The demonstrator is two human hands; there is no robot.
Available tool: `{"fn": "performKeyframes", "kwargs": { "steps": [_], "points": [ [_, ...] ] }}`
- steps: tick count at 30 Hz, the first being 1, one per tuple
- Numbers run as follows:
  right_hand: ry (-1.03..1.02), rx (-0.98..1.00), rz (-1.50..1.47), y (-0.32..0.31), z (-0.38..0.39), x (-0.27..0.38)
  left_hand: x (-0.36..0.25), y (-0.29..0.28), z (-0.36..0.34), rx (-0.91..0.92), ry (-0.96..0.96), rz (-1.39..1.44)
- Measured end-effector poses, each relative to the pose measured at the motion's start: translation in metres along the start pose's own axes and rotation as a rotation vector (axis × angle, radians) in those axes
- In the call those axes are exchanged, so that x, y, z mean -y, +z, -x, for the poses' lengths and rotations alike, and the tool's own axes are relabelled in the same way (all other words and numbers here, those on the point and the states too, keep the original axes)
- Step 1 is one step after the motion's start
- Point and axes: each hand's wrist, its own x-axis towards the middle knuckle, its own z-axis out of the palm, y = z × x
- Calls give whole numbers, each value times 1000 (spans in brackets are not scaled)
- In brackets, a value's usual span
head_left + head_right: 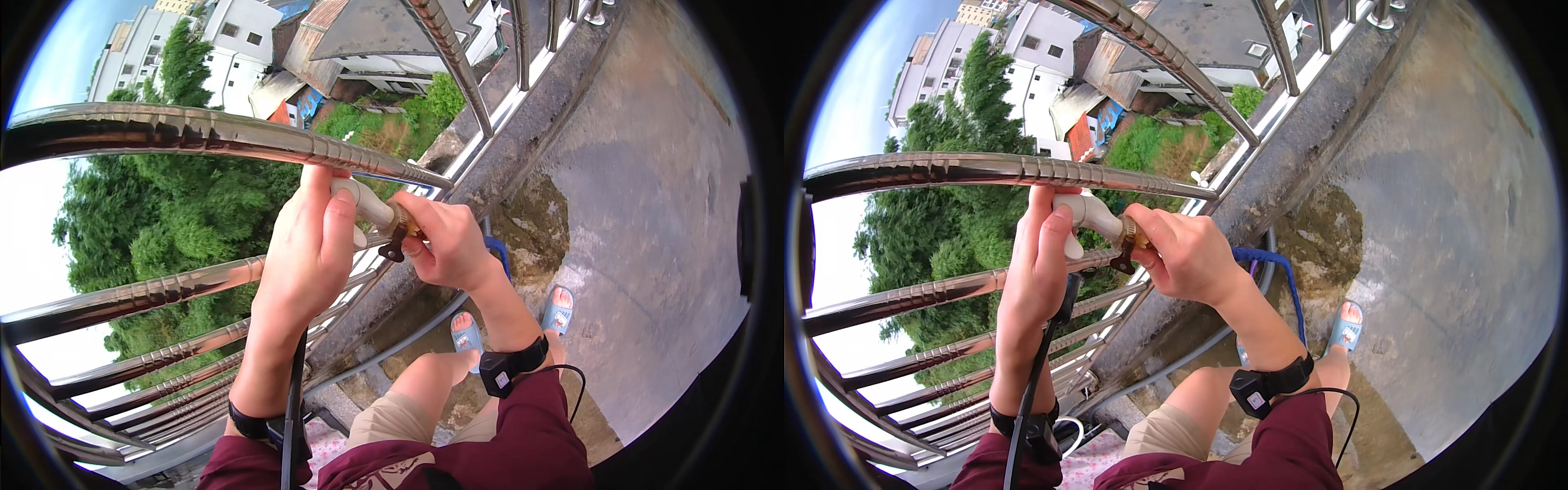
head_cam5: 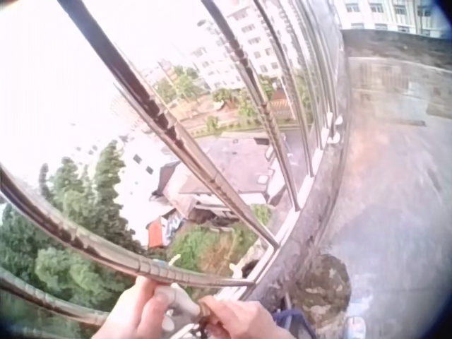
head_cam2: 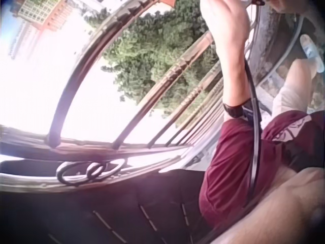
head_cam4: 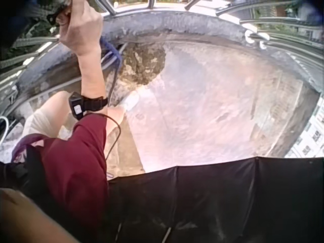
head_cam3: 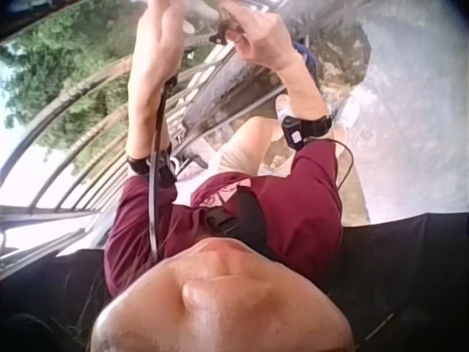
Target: The recorder is attaching and tightening a connector component to an outdoor water faucet on a rooftop balcony.
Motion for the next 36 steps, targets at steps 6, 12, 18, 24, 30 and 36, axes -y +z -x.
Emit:
{"fn": "performKeyframes", "kwargs": {
  "steps": [6, 12, 18, 24, 30, 36],
  "points": [
    [83, 99, -105, -6, -1, -3, -5, 0, -6, 11, -8, 98],
    [177, -225, 46, 0, 6, 33, -9, -7, 2, 7, -103, -93],
    [113, -384, 217, 19, 17, 26, -31, -8, 6, -13, 194, -371],
    [158, -287, 204, 22, 10, 16, -27, -10, -7, 241, 261, -579],
    [187, -232, 220, 26, -1, 12, -8, -11, -13, 178, 314, -482],
    [245, -168, 9, 24, -7, 14, -8, -13, -12, 171, 322, -470]
  ]
}}
